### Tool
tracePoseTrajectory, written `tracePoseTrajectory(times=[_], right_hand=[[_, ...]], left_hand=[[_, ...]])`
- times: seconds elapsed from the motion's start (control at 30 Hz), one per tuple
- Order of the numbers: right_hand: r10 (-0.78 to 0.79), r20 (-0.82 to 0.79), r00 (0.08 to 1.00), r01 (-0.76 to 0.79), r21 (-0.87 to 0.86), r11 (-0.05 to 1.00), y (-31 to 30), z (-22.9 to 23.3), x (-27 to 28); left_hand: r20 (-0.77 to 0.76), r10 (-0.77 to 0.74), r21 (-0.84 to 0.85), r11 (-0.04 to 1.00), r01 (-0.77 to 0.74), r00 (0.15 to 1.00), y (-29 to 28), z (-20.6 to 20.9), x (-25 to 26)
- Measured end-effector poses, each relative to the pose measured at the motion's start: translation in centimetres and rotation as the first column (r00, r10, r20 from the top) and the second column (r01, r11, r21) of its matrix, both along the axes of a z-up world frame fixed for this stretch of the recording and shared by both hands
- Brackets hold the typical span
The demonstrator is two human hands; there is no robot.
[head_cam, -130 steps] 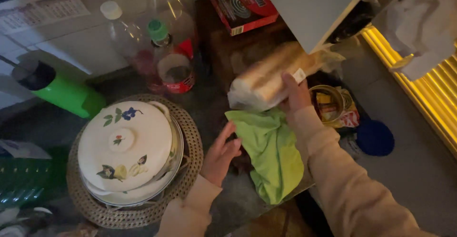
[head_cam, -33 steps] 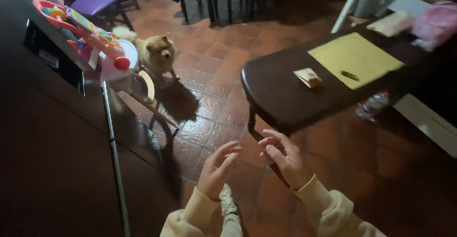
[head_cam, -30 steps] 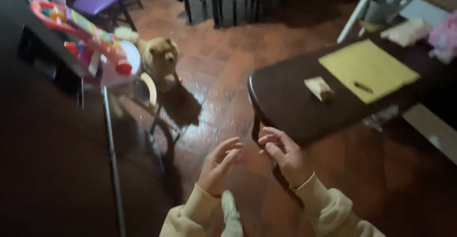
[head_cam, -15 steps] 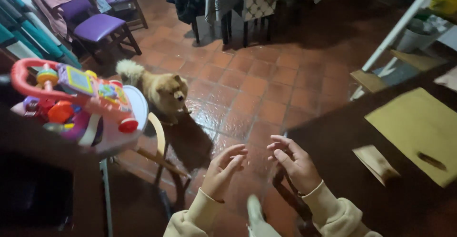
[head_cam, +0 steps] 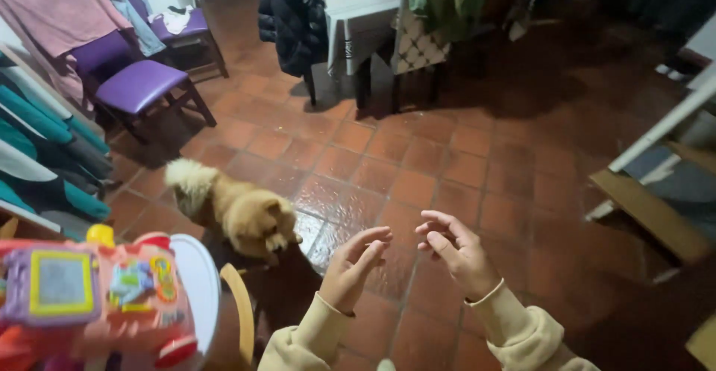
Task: Moving groceries from a dining table and storing them on a pantry shelf and kitchen counter.
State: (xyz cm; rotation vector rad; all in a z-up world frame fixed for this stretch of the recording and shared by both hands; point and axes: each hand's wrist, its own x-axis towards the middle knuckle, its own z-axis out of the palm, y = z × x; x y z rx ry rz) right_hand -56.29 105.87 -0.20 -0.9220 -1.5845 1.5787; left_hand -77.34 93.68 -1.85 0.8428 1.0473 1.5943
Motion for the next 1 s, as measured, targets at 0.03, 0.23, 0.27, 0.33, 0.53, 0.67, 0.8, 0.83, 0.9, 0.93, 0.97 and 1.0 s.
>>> tracePoseTrajectory(times=[0.03, 0.23, 0.27, 0.33, 0.53, 0.67, 0.8, 0.83, 0.9, 0.93, 0.97, 1.0], right_hand=[[0.007, 0.003, 1.000, -0.007, -0.003, 1.000, 1.6, 0.3, -1.5], [0.006, 0.051, 0.999, -0.007, 0.018, 1.000, 12.3, -0.2, -10.1], [0.003, 0.052, 0.999, -0.004, 0.019, 1.000, 14.3, -0.6, -11.7], [0.006, 0.063, 0.998, -0.006, 0.010, 1.000, 17.9, -1.5, -15.3], [0.020, 0.046, 0.999, -0.020, -0.019, 1.000, 29.9, -3.2, -29.1], [0.061, 0.055, 0.997, -0.064, 0.064, 0.996, 37.5, -3.1, -38.3], [0.042, 0.093, 0.995, -0.048, 0.066, 0.997, 43.9, -1.9, -46.0], [0.044, 0.089, 0.995, -0.049, 0.065, 0.997, 45.5, -2.0, -47.8], [0.045, 0.101, 0.994, -0.046, 0.012, 0.999, 48.7, -2.5, -51.4], [0.049, 0.099, 0.994, -0.050, 0.011, 0.999, 50.6, -3.0, -53.6], [0.052, 0.081, 0.995, -0.052, -0.008, 0.999, 52.4, -3.5, -55.5], [0.055, 0.064, 0.996, -0.053, -0.027, 0.998, 54.1, -4.2, -57.3]], left_hand=[[0.003, 0.007, -0.003, 1.000, -0.007, 1.000, 1.6, 0.1, -1.4], [0.098, 0.026, -0.060, 0.998, -0.020, 0.995, 12.0, -1.4, -10.8], [0.054, 0.037, -0.049, 0.998, -0.035, 0.998, 13.9, -1.8, -12.6], [0.019, 0.055, -0.049, 0.997, -0.054, 0.998, 17.4, -2.9, -16.1], [-0.098, 0.077, -0.009, 0.997, -0.078, 0.992, 29.6, -4.1, -28.3], [-0.182, 0.069, 0.021, 0.998, -0.066, 0.981, 36.8, -2.5, -37.0], [-0.217, 0.069, -0.030, 0.997, -0.077, 0.974, 43.2, -1.9, -44.9], [-0.220, 0.070, -0.031, 0.996, -0.079, 0.973, 44.7, -2.3, -46.7], [-0.102, 0.071, -0.055, 0.996, -0.076, 0.992, 47.6, -3.6, -50.5], [-0.104, 0.074, -0.055, 0.995, -0.081, 0.992, 49.3, -3.5, -52.7], [-0.108, 0.095, -0.064, 0.993, -0.102, 0.990, 50.7, -3.7, -54.5], [-0.112, 0.116, -0.073, 0.990, -0.124, 0.987, 52.2, -4.0, -56.3]])
